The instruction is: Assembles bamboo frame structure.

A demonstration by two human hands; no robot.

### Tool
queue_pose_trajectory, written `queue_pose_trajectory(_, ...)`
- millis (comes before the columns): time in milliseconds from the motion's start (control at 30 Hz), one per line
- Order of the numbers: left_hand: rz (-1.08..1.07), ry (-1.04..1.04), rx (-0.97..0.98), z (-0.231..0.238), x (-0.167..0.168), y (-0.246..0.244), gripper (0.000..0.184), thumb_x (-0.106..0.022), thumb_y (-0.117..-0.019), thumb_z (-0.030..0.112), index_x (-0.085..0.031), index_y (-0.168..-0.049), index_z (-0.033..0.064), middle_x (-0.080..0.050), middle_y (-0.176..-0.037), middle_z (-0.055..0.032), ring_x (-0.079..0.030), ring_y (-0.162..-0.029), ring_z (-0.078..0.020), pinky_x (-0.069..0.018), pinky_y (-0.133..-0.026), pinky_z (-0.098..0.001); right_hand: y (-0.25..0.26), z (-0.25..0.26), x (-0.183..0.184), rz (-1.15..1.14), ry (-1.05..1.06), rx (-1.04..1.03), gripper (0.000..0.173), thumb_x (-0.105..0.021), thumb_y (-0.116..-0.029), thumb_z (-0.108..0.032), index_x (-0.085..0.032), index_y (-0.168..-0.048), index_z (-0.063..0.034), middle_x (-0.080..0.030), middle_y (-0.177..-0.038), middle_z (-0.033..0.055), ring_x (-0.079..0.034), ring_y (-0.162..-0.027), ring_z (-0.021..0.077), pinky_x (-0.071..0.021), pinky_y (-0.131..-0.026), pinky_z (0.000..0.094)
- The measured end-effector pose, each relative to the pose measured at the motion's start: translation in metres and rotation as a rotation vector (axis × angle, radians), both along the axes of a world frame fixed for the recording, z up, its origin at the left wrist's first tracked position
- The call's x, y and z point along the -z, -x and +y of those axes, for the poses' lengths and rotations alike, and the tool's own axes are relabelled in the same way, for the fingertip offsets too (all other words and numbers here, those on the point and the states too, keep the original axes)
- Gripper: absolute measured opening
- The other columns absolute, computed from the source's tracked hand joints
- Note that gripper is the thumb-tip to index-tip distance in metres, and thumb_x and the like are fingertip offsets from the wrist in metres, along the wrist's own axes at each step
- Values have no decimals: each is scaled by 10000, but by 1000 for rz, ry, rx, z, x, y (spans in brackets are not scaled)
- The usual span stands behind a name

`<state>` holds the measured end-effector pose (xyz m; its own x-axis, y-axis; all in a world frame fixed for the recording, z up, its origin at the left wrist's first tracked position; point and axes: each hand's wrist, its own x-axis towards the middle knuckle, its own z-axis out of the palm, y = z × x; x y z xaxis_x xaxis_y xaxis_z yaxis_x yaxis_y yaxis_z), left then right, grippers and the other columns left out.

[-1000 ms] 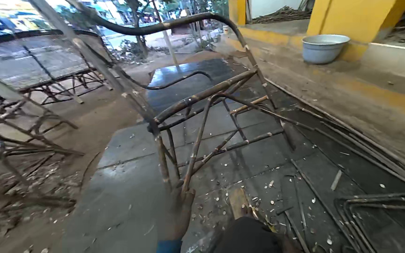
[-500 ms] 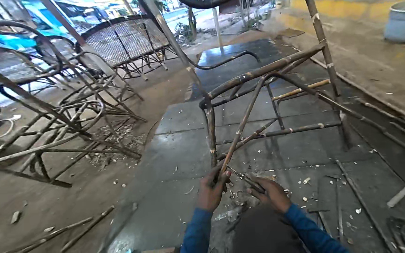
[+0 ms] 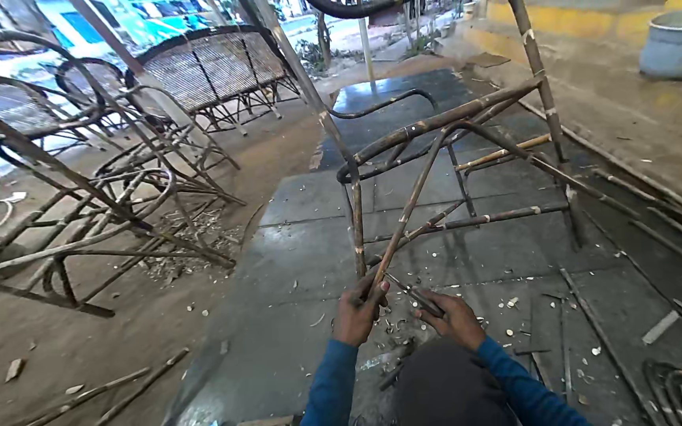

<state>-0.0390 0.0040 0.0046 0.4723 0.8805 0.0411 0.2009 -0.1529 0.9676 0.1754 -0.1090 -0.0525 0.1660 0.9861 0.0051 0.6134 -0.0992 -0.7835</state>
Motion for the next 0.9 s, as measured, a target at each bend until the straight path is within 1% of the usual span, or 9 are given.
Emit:
queue_pose_trajectory(133,37,-3,-5,2,-1,2,363,-651,-1020,296,-681,-1312,83,-720,-784,-64,-559,-485,-132,-490,-458,-285,0,4,-14,-110,17,-14,558,-555,-974,-640,-675,-1318,-217,-743,-1021,69,-715,-912,254,-579,-837,534)
queue_pose_trajectory(267,46,-13,-4,2,-5,-1,346,-646,-1022,313,-701,-1278,86,-715,-770,-58,-552,-488,-130,-483,-472,-285,-8,11,-30,-417,48,42,572,-551,-959,-666,-688,-1123,-135,-714,-816,105,-718,-774,322,-571,-693,551)
queue_pose_trajectory(367,60,-33,-9,-3,-2,-9,307,-637,-1025,314,-714,-1196,71,-705,-740,-53,-539,-468,-130,-467,-449,-282,-30,25,-19,-582,-21,60,353,-643,-963,-457,-702,-1064,-124,-712,-773,126,-719,-730,353,-557,-641,570)
queue_pose_trajectory(533,198,-82,-118,-5,-13,-30,293,-611,-1044,334,-721,-1172,94,-676,-707,-23,-560,-510,-142,-498,-513,-328,-35,55,6,-593,-139,191,274,-736,-880,-364,-718,-952,-100,-717,-750,120,-722,-718,342,-551,-625,563)
queue_pose_trajectory(600,180,-86,-173,-4,-22,-37,307,-623,-1039,332,-700,-1214,91,-674,-718,-41,-570,-507,-158,-516,-515,-344,-6,48,8,-343,-16,264,355,-675,-935,-426,-743,-1031,-92,-737,-831,140,-731,-813,351,-565,-731,585)
queue_pose_trajectory(667,134,-93,-205,4,-28,-40,424,-660,-1020,335,-621,-1387,126,-670,-772,-71,-581,-493,-179,-547,-490,-355,14,39,-7,-138,118,268,596,-559,-935,-684,-722,-964,-112,-702,-817,105,-702,-819,299,-556,-760,551)
queue_pose_trajectory(733,124,-119,-240,7,-26,-41,490,-689,-999,349,-581,-1438,161,-662,-795,-79,-583,-491,-187,-560,-493,-373,9,37,-26,-153,211,227,660,-523,-925,-739,-711,-953,-107,-697,-840,112,-695,-847,304,-543,-771,553)
queue_pose_trajectory(800,147,-138,-242,2,-18,-39,496,-688,-999,351,-573,-1443,164,-649,-794,-76,-585,-519,-194,-557,-521,-395,-3,39,-26,-327,226,213,474,-554,-987,-553,-720,-1051,-113,-736,-926,139,-719,-924,343,-547,-793,581)
queue_pose_trajectory(900,134,-156,-216,-9,-12,-39,527,-650,-1020,335,-501,-1493,158,-661,-841,-70,-613,-579,-190,-567,-556,-396,-50,54,-26,-662,-118,183,239,-724,-901,-306,-741,-1065,-133,-749,-862,134,-735,-801,366,-570,-673,597)
